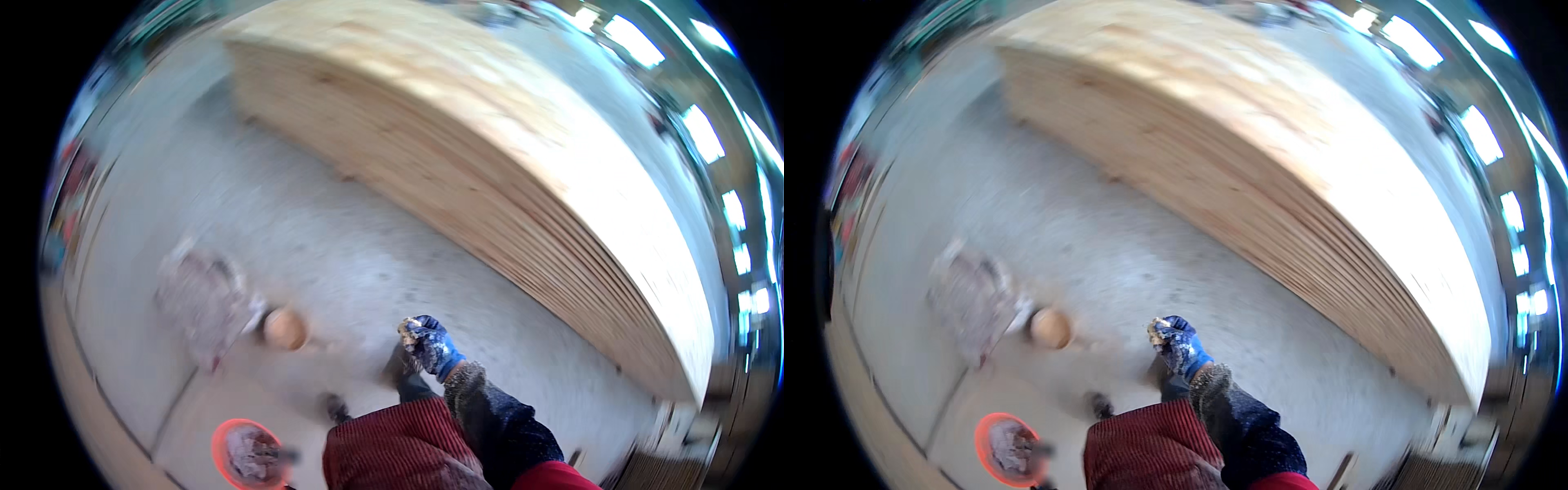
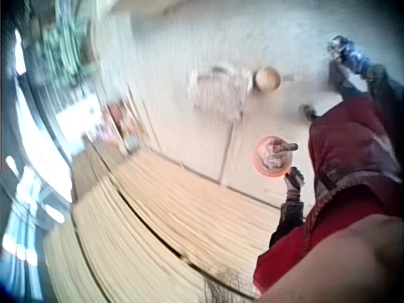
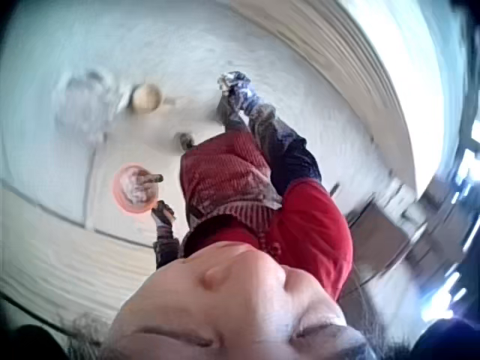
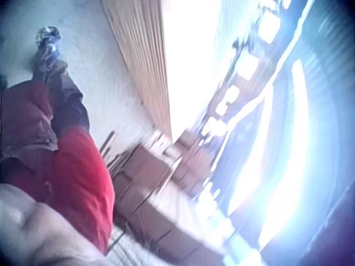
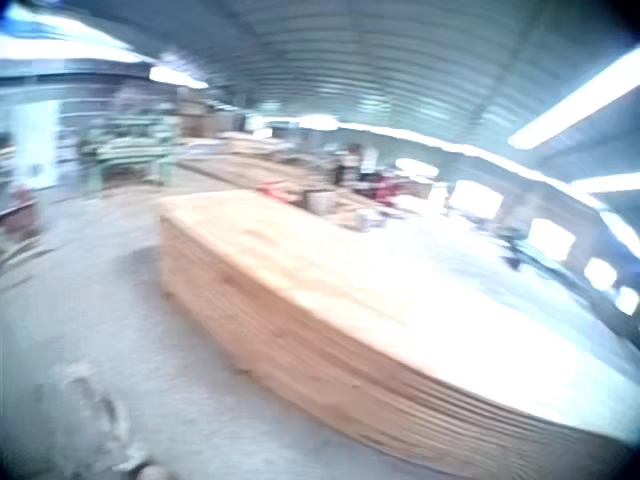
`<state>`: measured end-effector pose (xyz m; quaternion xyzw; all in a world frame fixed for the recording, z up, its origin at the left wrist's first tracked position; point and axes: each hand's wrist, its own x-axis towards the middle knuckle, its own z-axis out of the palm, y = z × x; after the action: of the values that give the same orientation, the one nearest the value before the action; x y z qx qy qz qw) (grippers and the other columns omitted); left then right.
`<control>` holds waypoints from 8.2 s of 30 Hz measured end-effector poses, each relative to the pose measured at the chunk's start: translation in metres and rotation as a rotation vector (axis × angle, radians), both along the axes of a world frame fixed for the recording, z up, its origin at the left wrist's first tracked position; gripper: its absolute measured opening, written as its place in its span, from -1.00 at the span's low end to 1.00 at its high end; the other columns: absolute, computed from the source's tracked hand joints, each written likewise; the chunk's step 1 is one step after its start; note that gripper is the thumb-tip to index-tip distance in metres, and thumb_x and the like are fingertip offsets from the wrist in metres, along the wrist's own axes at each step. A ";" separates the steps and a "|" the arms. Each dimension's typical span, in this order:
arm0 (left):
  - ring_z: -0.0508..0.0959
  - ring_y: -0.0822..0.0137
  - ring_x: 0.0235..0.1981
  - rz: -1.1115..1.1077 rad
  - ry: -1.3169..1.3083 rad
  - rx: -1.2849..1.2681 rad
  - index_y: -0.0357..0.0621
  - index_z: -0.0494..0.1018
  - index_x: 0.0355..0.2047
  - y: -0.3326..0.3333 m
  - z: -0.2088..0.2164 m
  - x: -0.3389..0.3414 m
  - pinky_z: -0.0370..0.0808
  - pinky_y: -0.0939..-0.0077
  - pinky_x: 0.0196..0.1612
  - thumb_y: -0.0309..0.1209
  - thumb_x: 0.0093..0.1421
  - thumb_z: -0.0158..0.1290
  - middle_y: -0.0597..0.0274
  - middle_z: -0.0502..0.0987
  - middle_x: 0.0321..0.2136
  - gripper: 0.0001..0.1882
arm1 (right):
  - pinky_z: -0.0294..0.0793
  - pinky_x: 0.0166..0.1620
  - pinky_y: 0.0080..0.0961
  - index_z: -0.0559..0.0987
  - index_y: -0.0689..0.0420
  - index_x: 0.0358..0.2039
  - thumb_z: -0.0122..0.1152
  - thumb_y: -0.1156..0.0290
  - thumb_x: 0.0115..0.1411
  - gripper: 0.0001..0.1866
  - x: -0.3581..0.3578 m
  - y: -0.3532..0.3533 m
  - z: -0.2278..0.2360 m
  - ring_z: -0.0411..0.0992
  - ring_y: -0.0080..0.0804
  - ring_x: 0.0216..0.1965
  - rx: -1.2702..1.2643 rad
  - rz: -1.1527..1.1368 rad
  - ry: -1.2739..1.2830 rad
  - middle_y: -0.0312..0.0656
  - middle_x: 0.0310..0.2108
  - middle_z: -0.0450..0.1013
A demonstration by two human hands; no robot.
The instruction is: The person uses a putty knife to scoop a white filler from an orange bowl and applies it to gaps and knots on a large wooden panel. They repeatedly spread the filler across the surface, occasionally dipping the tool back into the bowl to reload. The person moves along the panel to cover different areas, smoothing the filler into the wood grain.
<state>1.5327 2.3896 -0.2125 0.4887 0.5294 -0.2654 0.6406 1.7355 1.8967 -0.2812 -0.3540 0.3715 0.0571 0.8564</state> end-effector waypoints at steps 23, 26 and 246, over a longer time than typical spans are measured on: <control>0.45 0.23 -0.72 -1.637 -0.399 -0.318 -0.15 0.35 -0.36 -1.149 0.126 -0.310 0.49 0.32 -0.67 -0.39 0.05 0.09 0.19 0.41 -0.64 -0.81 | 0.51 -0.41 -0.72 0.51 0.12 -0.33 0.12 0.47 0.19 -0.96 -1.092 -0.746 0.085 0.47 -0.58 -0.47 -0.557 -1.516 -0.247 -0.31 -0.43 0.50; 0.44 0.28 -0.72 -1.344 -0.083 -0.728 -0.15 0.36 -0.35 -1.347 0.152 -0.416 0.46 0.37 -0.67 -0.43 0.08 0.09 0.24 0.36 -0.65 -0.84 | 0.46 -0.42 -0.79 0.51 0.11 -0.33 0.14 0.49 0.18 -0.96 -1.179 -0.899 0.192 0.41 -0.67 -0.50 -0.157 -1.516 -0.698 -0.38 -0.47 0.46; 0.55 0.37 -0.49 -0.843 -0.538 -0.254 -0.29 0.36 -0.12 -1.998 0.200 -1.303 0.56 0.46 -0.43 -0.52 0.12 0.17 0.17 0.53 -0.37 -0.67 | 0.47 0.00 -0.35 0.36 0.13 0.21 0.20 0.34 0.22 -0.45 -1.596 -1.780 0.313 0.45 -0.24 0.03 -1.193 0.472 -0.281 -0.06 0.07 0.42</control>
<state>0.2295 0.3914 -0.0123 0.6288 0.0666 -0.4278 0.6458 0.1394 0.1163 0.0319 -0.8442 0.1365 -0.0191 0.5180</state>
